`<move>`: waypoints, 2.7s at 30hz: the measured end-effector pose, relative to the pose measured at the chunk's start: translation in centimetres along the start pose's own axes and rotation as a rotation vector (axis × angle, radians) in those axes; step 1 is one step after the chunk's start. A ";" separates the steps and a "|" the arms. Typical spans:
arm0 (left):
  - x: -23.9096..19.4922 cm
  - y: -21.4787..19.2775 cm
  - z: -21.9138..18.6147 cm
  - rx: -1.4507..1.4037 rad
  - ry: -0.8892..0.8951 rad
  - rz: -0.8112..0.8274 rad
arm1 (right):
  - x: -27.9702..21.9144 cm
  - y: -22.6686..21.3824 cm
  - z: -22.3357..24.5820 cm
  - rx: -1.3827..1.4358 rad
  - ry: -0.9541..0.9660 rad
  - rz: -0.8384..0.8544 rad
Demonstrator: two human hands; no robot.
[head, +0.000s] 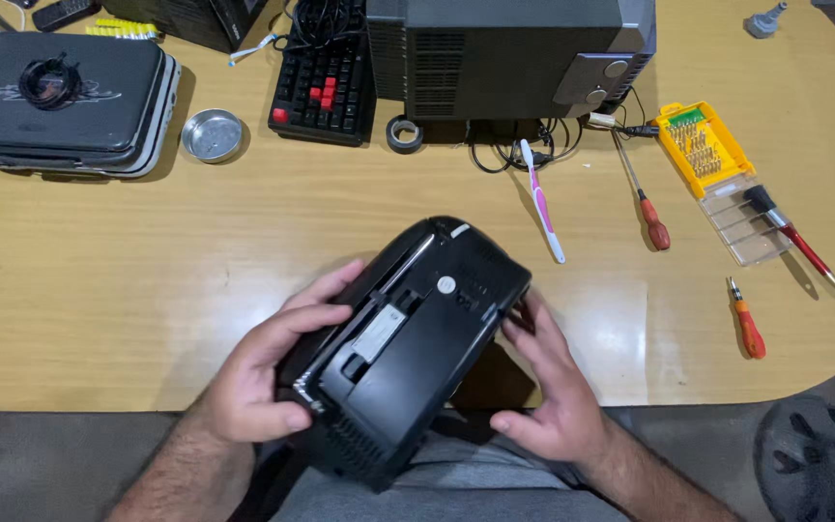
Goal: The person uses a screwdriver to remove screws from the bottom of a black electronic device. They place the removed screws into a small metal container and continue unscrewing various fasteners around the device's base.
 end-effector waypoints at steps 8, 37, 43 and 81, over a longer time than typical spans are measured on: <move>0.9 1.9 -0.4 0.169 -0.028 0.048 | -4.3 -10.4 -5.4 -0.578 0.110 -0.129; 6.2 -4.3 5.3 0.048 0.088 0.188 | -8.3 -21.1 -6.9 -0.127 0.297 -0.845; 5.6 -3.5 4.3 0.096 0.180 0.115 | 6.0 -13.7 3.4 0.152 0.344 -0.063; 5.0 -3.7 4.1 0.065 0.211 -0.045 | 19.0 -1.8 8.4 0.199 -0.239 0.220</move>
Point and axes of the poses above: each hand's wrist, its own x-axis towards the middle knuckle, its own y-axis out of the palm, z = x × y, the point moved 8 cm from there along x, towards the middle knuckle, and after that the axes turned 5 degrees about z, right-handed, at the moved point
